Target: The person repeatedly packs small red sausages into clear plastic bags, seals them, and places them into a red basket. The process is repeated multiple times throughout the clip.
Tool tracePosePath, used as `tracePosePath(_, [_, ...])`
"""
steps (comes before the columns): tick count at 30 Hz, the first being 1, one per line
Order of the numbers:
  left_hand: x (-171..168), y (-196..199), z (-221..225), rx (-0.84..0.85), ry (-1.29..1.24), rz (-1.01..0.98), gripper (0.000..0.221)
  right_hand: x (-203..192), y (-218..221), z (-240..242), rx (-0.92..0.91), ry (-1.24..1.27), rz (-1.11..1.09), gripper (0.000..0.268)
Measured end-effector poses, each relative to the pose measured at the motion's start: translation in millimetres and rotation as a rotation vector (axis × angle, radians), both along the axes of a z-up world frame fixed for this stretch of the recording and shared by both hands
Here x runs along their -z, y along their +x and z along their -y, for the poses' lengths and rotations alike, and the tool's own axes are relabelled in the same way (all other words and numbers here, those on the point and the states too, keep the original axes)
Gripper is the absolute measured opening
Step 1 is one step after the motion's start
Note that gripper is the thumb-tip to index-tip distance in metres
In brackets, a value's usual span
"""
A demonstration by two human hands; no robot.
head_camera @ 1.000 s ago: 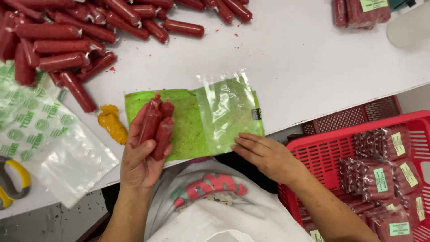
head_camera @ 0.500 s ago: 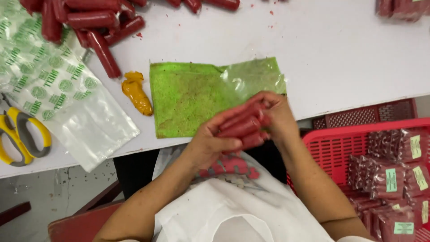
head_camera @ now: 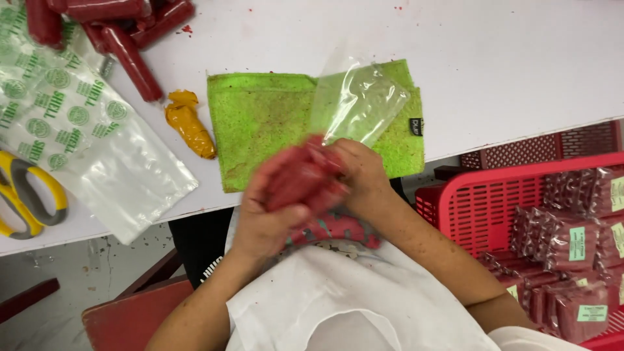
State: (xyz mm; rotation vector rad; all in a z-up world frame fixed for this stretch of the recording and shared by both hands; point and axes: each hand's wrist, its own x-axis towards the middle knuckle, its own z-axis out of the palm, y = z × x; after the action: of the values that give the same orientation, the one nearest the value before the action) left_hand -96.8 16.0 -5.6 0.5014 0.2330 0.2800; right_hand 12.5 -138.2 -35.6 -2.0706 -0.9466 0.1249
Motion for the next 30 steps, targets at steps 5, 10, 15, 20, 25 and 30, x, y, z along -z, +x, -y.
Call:
tracePosePath(5, [22.9, 9.1, 13.3, 0.176, 0.095, -0.241, 0.078, -2.5, 9.0, 22.6, 0.166, 0.17, -0.048, 0.015])
tracePosePath(10, [9.8, 13.9, 3.6, 0.081, 0.181, -0.266, 0.07, -20.5, 13.0, 27.5, 0.148, 0.14, 0.068, 0.017])
tracePosePath(15, [1.2, 11.1, 8.9, 0.124, 0.195, -0.196, 0.076, -19.6, 14.1, 17.8, 0.091, -0.076, 0.236, 0.048])
tracePosePath(20, [4.4, 18.5, 11.7, 0.242, 0.328, -0.253, 0.066, -44.1, 13.7, 18.1, -0.01, -0.09, -0.124, 0.071])
tracePosePath(25, [-4.6, 23.4, 7.5, 0.15, 0.854, -0.324, 0.061, -60.3, 15.6, 28.5, -0.149, -0.069, -0.034, 0.077])
tracePosePath(30, [1.7, 31.5, 24.4, -0.007, 0.638, -0.203, 0.046, -73.1, -2.7, 11.8, -0.174, -0.211, 0.081, 0.088])
